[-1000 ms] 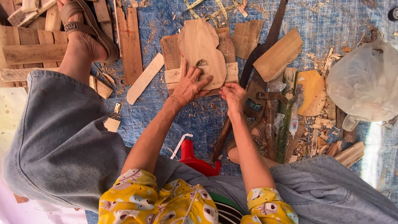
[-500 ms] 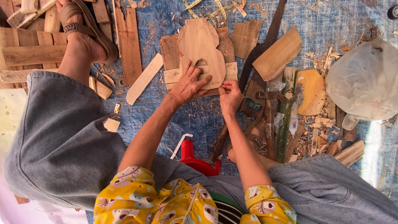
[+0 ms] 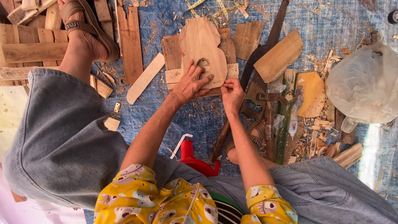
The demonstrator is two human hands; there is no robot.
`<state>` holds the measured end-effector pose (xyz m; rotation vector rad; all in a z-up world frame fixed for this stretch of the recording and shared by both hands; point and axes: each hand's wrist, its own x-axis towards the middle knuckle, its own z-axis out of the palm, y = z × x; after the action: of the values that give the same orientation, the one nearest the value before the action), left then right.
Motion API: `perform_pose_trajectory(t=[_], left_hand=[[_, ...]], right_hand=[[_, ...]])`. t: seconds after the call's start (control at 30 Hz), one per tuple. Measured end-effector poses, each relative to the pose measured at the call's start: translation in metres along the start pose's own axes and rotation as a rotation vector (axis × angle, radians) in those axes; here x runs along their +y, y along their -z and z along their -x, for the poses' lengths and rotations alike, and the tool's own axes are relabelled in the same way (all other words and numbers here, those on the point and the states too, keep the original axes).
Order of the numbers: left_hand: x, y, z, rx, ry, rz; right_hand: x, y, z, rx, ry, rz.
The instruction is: Assembling wooden components of an instrument body using a hammer and wooden blocks.
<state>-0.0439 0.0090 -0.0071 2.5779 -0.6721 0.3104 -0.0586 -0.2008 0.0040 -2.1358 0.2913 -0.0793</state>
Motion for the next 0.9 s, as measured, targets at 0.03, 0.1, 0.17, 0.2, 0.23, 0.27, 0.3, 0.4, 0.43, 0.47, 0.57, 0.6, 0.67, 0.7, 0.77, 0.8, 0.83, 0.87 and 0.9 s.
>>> perform_pose_trajectory(t=[0.03,0.1,0.17,0.2,0.23,0.27,0.3,0.4,0.43,0.47,0.57,0.6,0.67,0.7,0.77,0.8,0.83,0.87,0.9], left_hand=[[-0.001,-0.002,0.001,0.001,0.000,0.001],[-0.002,-0.005,0.002,-0.002,0.012,0.021],[0.000,0.001,0.001,-0.015,0.021,0.015],[0.001,0.004,0.002,-0.030,0.032,0.006],[0.001,0.005,0.000,-0.027,0.031,0.008],[0.001,0.007,-0.001,-0.033,0.034,0.007],[0.002,0.009,0.000,-0.039,0.042,0.005],[0.002,0.007,0.001,-0.040,0.047,-0.003],[0.003,0.008,0.002,-0.040,0.055,-0.007],[0.005,0.008,0.003,-0.043,0.071,0.002],[0.008,0.009,0.005,-0.028,0.108,0.010],[0.010,0.008,0.005,-0.017,0.124,0.019],[0.009,0.006,0.004,-0.005,0.144,0.001],[0.012,0.002,0.003,0.002,0.154,-0.005],[0.021,0.012,-0.001,-0.010,0.179,-0.029],[0.026,0.018,-0.003,-0.022,0.207,-0.056],[0.026,0.013,-0.006,-0.021,0.205,-0.055],[0.026,0.008,-0.008,-0.028,0.207,-0.068],[0.027,0.004,-0.010,-0.037,0.212,-0.080]], right_hand=[[-0.002,0.011,-0.002,0.000,0.000,0.001],[-0.007,0.032,-0.007,0.047,0.007,0.025],[0.020,0.069,-0.020,0.156,0.084,0.208],[0.033,0.088,-0.026,0.260,0.162,0.391],[0.051,0.107,-0.027,0.262,0.164,0.394],[0.069,0.125,-0.028,0.197,-0.043,0.518],[0.086,0.144,-0.029,0.126,-0.249,0.639],[0.194,0.179,-0.018,-0.141,-0.505,0.661],[0.207,0.179,-0.018,-0.148,-0.499,0.662],[0.221,0.178,-0.018,-0.184,-0.525,0.697],[0.219,0.165,-0.013,-0.130,-0.434,0.762],[0.211,0.161,-0.009,-0.039,-0.327,0.794],[0.175,0.156,-0.011,0.027,-0.248,0.747],[0.159,0.158,-0.009,0.101,-0.181,0.705],[0.087,0.159,-0.015,0.041,-0.107,0.674],[0.050,0.160,-0.019,-0.021,-0.030,0.639],[0.034,0.157,-0.023,-0.019,-0.030,0.639],[0.017,0.154,-0.027,-0.071,0.011,0.649],[0.000,0.153,-0.029,-0.126,0.051,0.660]])
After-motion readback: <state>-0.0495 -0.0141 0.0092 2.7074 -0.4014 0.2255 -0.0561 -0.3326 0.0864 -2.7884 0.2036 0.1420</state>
